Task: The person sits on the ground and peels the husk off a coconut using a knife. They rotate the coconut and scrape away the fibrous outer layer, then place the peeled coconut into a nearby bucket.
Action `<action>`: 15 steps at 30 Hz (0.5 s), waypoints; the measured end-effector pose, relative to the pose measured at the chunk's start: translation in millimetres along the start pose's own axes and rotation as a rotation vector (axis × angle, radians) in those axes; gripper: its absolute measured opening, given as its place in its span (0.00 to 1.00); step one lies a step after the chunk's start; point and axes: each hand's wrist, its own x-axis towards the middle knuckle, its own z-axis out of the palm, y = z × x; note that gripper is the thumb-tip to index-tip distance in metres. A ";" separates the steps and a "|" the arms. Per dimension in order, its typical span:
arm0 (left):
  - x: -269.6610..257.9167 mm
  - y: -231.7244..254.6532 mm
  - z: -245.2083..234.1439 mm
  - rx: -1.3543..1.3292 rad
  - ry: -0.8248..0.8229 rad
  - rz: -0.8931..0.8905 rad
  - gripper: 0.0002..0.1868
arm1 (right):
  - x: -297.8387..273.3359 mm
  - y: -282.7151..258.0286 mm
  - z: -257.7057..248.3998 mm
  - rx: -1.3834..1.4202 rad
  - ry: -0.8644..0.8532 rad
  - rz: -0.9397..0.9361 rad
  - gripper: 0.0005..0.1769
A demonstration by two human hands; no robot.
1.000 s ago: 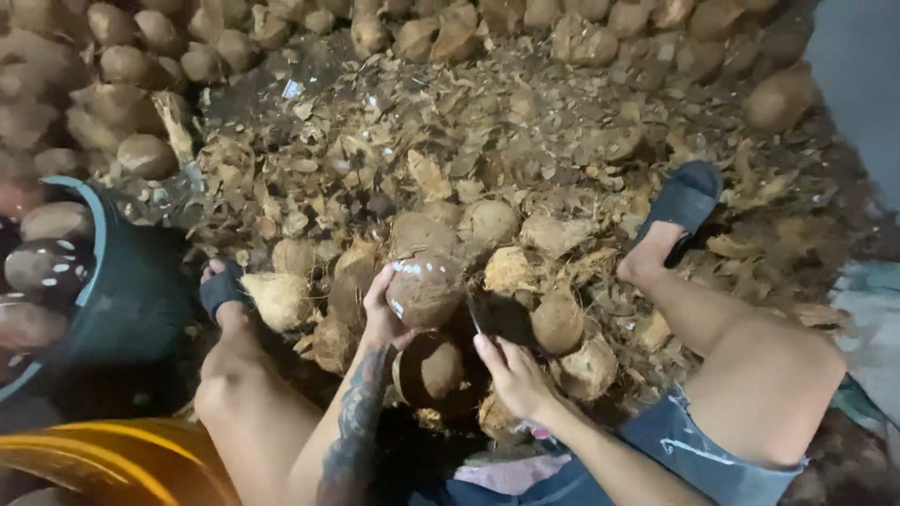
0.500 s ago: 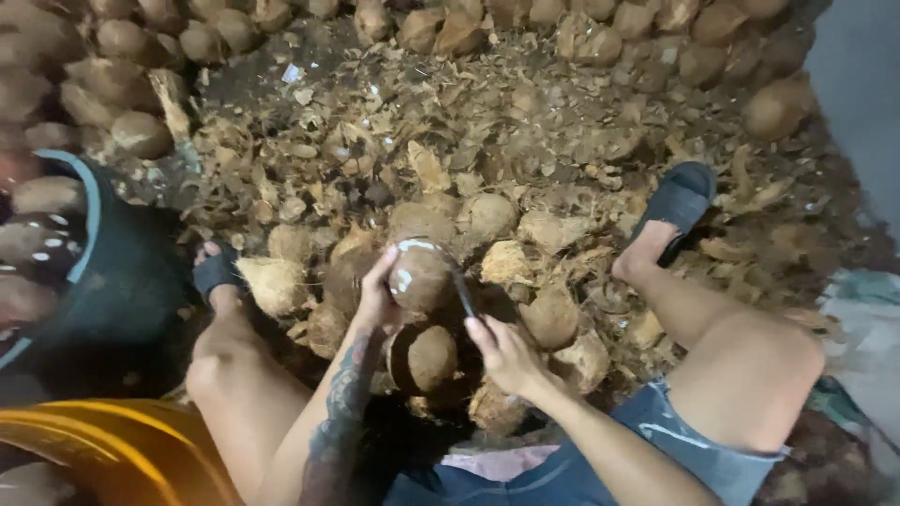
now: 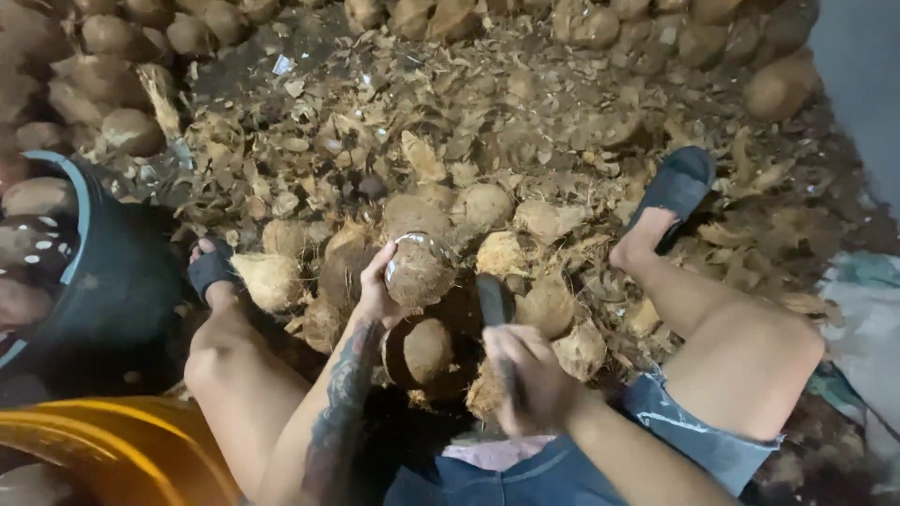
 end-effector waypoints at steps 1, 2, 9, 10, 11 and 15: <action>-7.5 -3.3 4.5 -0.033 0.076 -0.007 0.37 | -6.9 8.2 1.4 -0.142 -0.170 0.415 0.36; -10.0 -1.4 10.3 -0.060 0.142 -0.005 0.36 | -10.9 21.1 2.6 -0.289 -0.339 0.816 0.36; -8.9 10.9 -5.0 -0.184 0.237 0.091 0.43 | 1.7 0.4 -7.5 -0.178 -0.279 1.494 0.60; 4.2 6.8 -15.2 -0.061 0.230 0.132 0.43 | 1.7 -3.5 -9.8 -0.141 -0.214 1.248 0.43; 17.5 2.9 -24.4 0.062 0.224 0.173 0.44 | 2.4 -7.4 -13.0 -0.103 -0.148 1.003 0.28; -13.3 -1.2 17.6 -0.156 0.219 0.050 0.43 | 6.2 -31.1 2.8 0.154 0.118 0.587 0.23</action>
